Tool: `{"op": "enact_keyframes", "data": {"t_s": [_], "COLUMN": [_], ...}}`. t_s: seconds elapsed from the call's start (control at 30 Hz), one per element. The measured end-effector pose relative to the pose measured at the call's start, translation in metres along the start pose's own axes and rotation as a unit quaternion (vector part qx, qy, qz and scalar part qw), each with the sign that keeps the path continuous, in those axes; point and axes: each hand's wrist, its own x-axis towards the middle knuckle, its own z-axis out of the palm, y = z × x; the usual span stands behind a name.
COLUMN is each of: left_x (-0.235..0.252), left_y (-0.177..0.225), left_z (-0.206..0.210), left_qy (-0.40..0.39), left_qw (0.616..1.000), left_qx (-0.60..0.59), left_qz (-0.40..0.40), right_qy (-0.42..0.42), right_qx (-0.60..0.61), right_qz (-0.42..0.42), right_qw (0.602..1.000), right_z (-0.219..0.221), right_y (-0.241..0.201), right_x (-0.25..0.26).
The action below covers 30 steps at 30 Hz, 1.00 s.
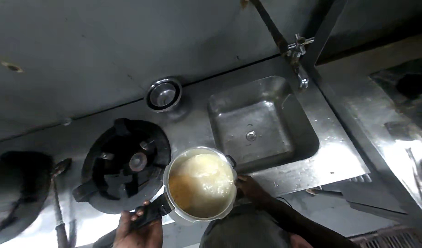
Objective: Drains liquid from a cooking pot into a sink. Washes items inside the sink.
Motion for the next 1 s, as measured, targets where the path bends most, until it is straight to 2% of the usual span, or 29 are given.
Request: {"op": "enact_keyframes", "data": {"t_s": [0.3, 0.4, 0.6, 1.0], "left_x": [0.0, -0.001, -0.005, -0.001], "left_y": [-0.011, -0.014, -0.022, -0.029], "left_z": [0.026, 0.034, 0.055, 0.072], "left_qy": [-0.025, -0.029, -0.024, -0.026], "left_qw": [0.999, 0.998, 0.996, 0.993], "left_qx": [0.045, 0.055, 0.082, 0.115], "left_qz": [0.006, 0.007, 0.015, 0.026], "right_qy": [0.019, 0.029, 0.036, 0.029], "right_qx": [0.045, 0.03, 0.078, 0.134], "right_qz": [-0.001, 0.019, 0.042, 0.049], "right_qw": [0.999, 0.999, 0.995, 0.989], "right_z": [-0.013, -0.016, -0.02, -0.026], "right_y": [-0.007, -0.008, -0.009, -0.005], "right_x": [0.004, 0.009, 0.012, 0.019]}}
